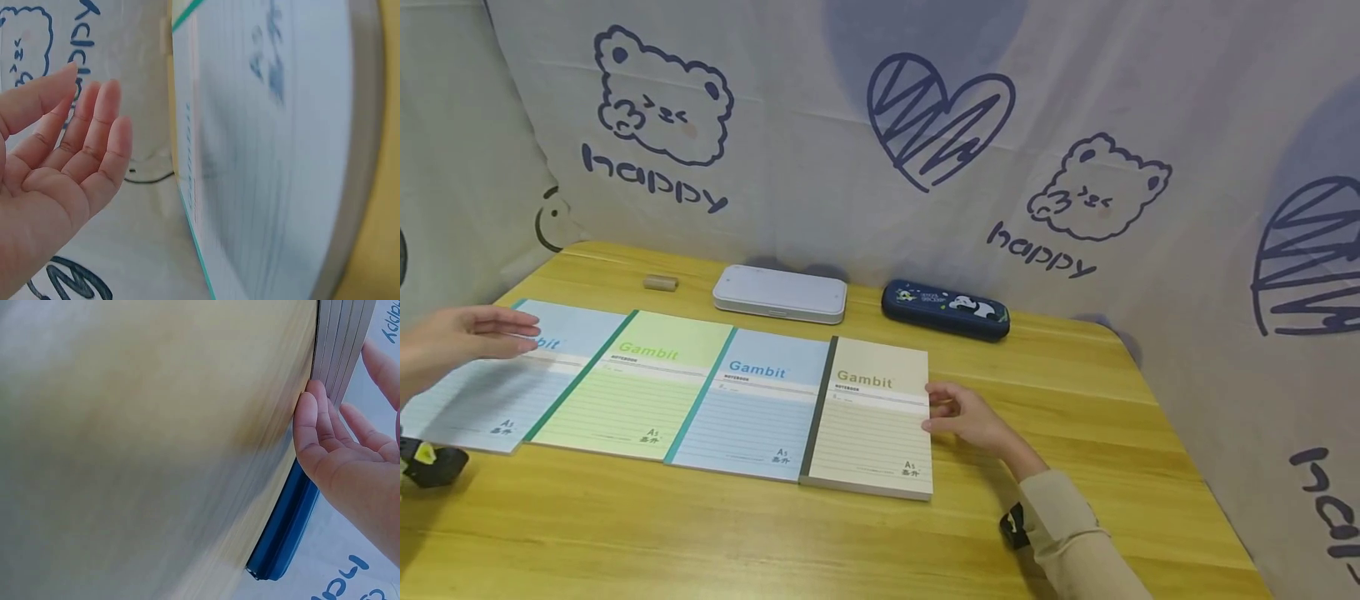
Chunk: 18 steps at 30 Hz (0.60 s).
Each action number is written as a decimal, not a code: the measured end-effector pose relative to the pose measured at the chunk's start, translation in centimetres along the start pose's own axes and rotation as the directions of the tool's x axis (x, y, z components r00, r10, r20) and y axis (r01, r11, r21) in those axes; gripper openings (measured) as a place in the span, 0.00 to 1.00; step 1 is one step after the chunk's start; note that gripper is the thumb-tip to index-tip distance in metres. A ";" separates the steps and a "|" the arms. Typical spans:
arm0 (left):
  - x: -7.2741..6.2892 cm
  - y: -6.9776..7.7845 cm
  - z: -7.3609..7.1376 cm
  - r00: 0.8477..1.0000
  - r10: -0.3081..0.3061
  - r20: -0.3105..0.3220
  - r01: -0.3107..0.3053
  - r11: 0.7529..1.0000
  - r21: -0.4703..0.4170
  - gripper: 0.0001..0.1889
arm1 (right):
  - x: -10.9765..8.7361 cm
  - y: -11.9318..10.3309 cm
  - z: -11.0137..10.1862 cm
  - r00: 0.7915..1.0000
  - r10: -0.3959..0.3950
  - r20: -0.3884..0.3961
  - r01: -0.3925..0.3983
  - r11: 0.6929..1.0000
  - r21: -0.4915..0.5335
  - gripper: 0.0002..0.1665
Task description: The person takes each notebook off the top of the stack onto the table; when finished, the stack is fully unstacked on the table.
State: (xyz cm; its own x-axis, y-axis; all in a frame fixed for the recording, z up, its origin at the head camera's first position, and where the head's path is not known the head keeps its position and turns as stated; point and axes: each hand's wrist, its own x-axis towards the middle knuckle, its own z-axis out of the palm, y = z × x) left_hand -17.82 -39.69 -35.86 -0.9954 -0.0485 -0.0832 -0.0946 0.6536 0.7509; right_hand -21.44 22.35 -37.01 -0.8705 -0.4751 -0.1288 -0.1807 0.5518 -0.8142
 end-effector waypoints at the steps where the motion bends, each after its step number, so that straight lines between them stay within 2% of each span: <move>1: 0.1 0.3 0.3 1.000 0.000 -0.004 0.000 1.000 0.006 0.34 | 0.0 0.0 0.0 1.000 0.001 0.000 -0.001 1.000 -0.002 0.34; 10: -0.9 6.1 3.2 0.993 0.075 0.095 -0.070 0.996 -0.053 0.28 | 0.1 -0.1 0.0 1.000 0.002 -0.003 -0.002 1.000 -0.009 0.34; 16: -0.8 8.0 5.1 0.988 0.086 0.131 -0.073 0.992 -0.104 0.27 | 0.2 0.1 0.0 1.000 -0.004 -0.003 0.004 1.000 -0.003 0.34; 18: -0.8 8.5 5.8 0.984 0.110 0.141 -0.094 0.989 -0.118 0.27 | 0.1 0.1 0.0 1.000 -0.009 -0.001 0.009 1.000 -0.005 0.34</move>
State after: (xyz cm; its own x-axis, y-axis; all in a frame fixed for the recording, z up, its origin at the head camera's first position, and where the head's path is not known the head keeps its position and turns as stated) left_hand -17.70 -29.77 -33.20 -0.9872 0.1304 -0.0913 -0.0024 0.5611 0.8277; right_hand -21.58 22.34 -37.10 -0.8690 -0.4798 -0.1208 -0.1911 0.5506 -0.8126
